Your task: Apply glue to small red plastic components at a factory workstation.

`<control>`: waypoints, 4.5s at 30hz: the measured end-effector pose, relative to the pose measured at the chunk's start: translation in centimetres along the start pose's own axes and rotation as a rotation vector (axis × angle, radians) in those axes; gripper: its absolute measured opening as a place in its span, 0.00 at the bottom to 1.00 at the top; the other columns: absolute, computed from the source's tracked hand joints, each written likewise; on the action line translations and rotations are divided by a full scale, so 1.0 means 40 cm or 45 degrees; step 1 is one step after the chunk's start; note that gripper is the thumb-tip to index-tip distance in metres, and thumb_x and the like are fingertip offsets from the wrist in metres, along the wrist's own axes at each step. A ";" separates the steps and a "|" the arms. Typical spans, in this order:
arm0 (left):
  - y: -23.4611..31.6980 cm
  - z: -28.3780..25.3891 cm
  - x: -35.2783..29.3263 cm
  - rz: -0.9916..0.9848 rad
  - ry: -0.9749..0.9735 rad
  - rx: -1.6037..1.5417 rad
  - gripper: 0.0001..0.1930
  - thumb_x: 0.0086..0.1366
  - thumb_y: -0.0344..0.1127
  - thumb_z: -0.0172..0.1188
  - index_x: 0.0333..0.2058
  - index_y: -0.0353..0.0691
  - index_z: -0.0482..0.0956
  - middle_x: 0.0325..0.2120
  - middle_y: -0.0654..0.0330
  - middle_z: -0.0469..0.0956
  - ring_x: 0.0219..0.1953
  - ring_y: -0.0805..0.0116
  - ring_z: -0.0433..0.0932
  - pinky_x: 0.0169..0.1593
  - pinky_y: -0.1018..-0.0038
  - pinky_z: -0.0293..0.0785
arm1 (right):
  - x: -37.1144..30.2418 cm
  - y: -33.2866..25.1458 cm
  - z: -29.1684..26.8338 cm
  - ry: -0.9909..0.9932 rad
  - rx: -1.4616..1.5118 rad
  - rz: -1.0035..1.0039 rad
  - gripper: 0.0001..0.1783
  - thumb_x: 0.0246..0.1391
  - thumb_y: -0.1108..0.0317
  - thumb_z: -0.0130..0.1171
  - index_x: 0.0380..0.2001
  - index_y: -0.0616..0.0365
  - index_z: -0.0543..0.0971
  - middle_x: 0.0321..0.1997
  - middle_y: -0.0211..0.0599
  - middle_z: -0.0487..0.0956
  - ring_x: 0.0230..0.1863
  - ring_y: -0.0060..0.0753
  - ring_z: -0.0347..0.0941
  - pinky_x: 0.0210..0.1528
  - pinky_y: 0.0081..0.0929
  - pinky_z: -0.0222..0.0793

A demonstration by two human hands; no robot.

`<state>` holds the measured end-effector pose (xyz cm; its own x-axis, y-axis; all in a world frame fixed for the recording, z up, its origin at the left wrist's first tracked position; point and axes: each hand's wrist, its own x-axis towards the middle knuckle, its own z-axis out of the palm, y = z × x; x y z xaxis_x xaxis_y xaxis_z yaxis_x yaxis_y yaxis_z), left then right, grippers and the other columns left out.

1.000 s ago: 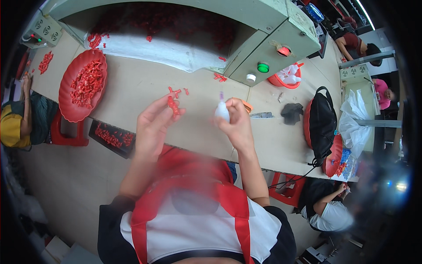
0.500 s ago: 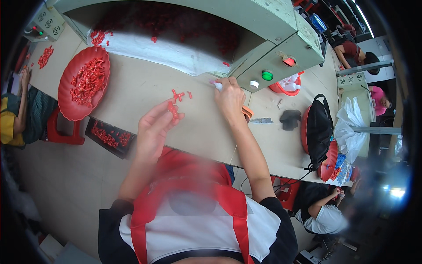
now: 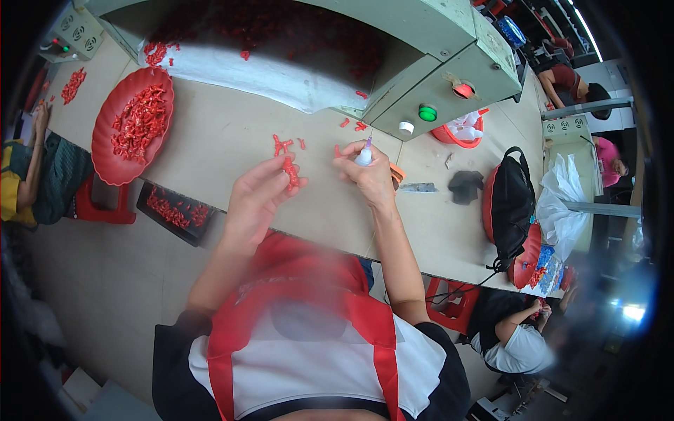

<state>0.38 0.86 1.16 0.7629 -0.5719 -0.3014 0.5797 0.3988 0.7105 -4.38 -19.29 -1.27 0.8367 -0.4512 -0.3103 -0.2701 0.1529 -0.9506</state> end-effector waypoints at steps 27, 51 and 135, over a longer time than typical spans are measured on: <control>-0.030 0.048 -0.012 0.448 -0.146 0.469 0.13 0.58 0.18 0.52 0.43 0.29 0.72 0.37 0.55 0.75 0.40 0.70 0.75 0.45 0.76 0.73 | -0.164 -0.105 0.042 -0.021 -0.976 -1.476 0.14 0.31 0.77 0.60 0.28 0.57 0.77 0.31 0.31 0.74 0.21 0.29 0.71 0.20 0.24 0.65; -0.037 -0.030 0.029 -0.442 -0.736 -0.286 0.20 0.47 0.31 0.69 0.37 0.37 0.70 0.31 0.61 0.74 0.31 0.71 0.76 0.35 0.78 0.72 | -0.174 -0.109 0.020 -0.400 -0.008 -0.350 0.07 0.44 0.78 0.61 0.30 0.62 0.75 0.29 0.29 0.77 0.27 0.15 0.70 0.28 0.14 0.67; 0.017 0.082 -0.049 0.491 0.005 0.639 0.14 0.48 0.18 0.62 0.37 0.28 0.76 0.30 0.59 0.73 0.33 0.74 0.73 0.35 0.79 0.73 | -0.248 -0.157 0.019 0.066 -0.572 -1.383 0.15 0.30 0.77 0.62 0.28 0.62 0.75 0.23 0.37 0.78 0.18 0.33 0.73 0.22 0.22 0.68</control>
<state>-1.65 -0.11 4.31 0.8917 -0.4514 0.0341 0.0589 0.1903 0.9800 -10.63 -15.09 7.77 0.7136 -0.1904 0.6742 0.4206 -0.6532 -0.6296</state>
